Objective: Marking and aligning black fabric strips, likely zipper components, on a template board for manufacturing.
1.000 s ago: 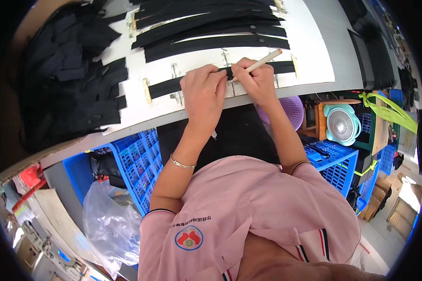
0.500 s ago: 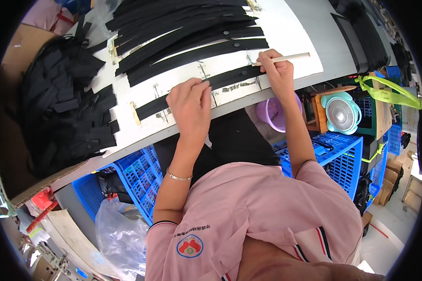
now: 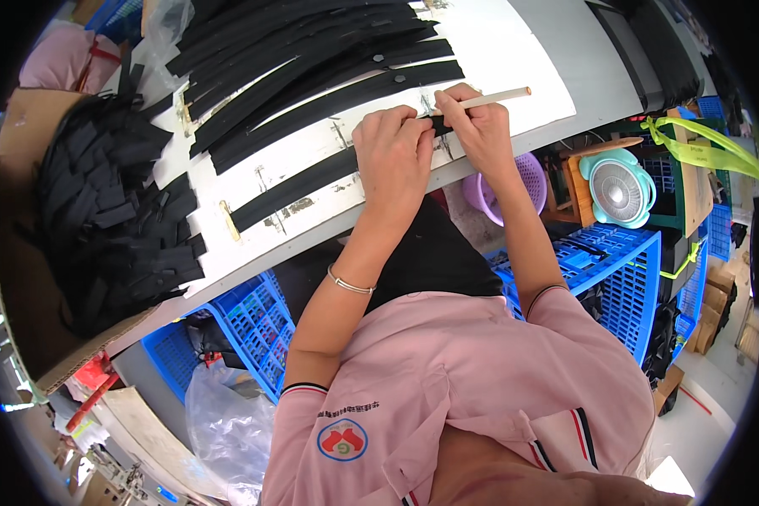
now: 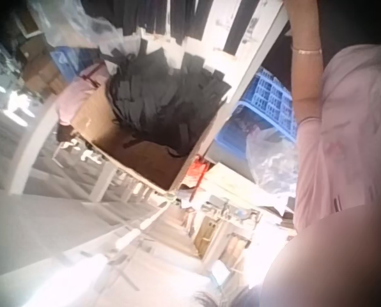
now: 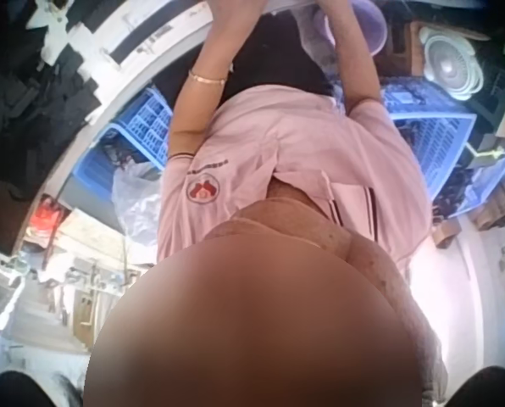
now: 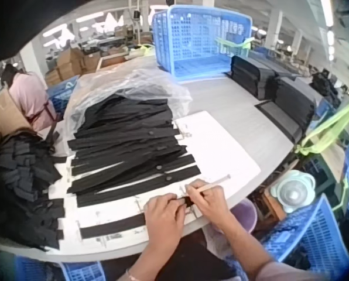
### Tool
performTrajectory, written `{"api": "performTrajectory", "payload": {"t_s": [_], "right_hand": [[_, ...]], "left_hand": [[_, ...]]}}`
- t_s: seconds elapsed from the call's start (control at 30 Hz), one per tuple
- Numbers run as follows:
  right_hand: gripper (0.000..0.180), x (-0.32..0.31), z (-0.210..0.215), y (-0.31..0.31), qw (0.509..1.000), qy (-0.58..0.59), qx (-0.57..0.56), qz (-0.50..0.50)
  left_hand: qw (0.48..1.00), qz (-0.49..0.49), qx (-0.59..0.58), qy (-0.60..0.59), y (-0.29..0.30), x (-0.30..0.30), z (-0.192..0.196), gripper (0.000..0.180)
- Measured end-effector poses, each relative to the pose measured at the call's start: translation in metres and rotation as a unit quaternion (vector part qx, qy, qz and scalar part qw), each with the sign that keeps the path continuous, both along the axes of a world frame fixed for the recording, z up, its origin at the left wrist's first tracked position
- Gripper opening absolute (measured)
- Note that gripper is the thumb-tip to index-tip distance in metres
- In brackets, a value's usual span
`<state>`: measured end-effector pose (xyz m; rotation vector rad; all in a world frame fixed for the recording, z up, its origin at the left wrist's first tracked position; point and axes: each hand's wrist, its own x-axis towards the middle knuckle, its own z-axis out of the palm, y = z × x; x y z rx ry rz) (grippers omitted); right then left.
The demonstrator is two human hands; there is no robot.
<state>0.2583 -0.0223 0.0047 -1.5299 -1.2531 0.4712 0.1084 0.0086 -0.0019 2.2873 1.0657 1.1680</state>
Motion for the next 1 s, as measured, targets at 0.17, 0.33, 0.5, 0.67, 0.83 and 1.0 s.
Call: {"api": "performTrajectory", "payload": {"t_s": [0.17, 0.33, 0.5, 0.67, 0.83, 1.0], "right_hand": [[0.018, 0.002, 0.001, -0.003, 0.997, 0.072, 0.014, -0.009], [0.022, 0.005, 0.000, -0.005, 0.999, 0.034, -0.002, 0.030], [0.022, 0.006, -0.002, -0.005, 0.999, -0.003, -0.029, 0.030], [0.024, 0.009, 0.000, -0.009, 0.995, 0.076, -0.064, 0.021], [0.024, 0.010, -0.002, -0.011, 0.991, 0.133, -0.017, 0.002], [0.022, 0.013, -0.007, -0.009, 0.983, 0.178, 0.030, -0.029]], "left_hand": [[1.000, 0.001, -0.001, 0.001, -0.001, 0.000, 0.000, 0.011], [1.000, 0.002, -0.006, -0.003, 0.000, 0.000, -0.001, 0.011], [1.000, -0.002, -0.003, -0.013, 0.000, -0.001, -0.002, 0.011], [1.000, -0.017, 0.004, -0.012, -0.005, -0.011, 0.000, 0.023], [0.997, 0.022, -0.021, 0.077, -0.031, -0.055, 0.007, 0.035], [0.993, -0.014, -0.020, 0.118, -0.011, -0.065, 0.003, 0.043]]}}
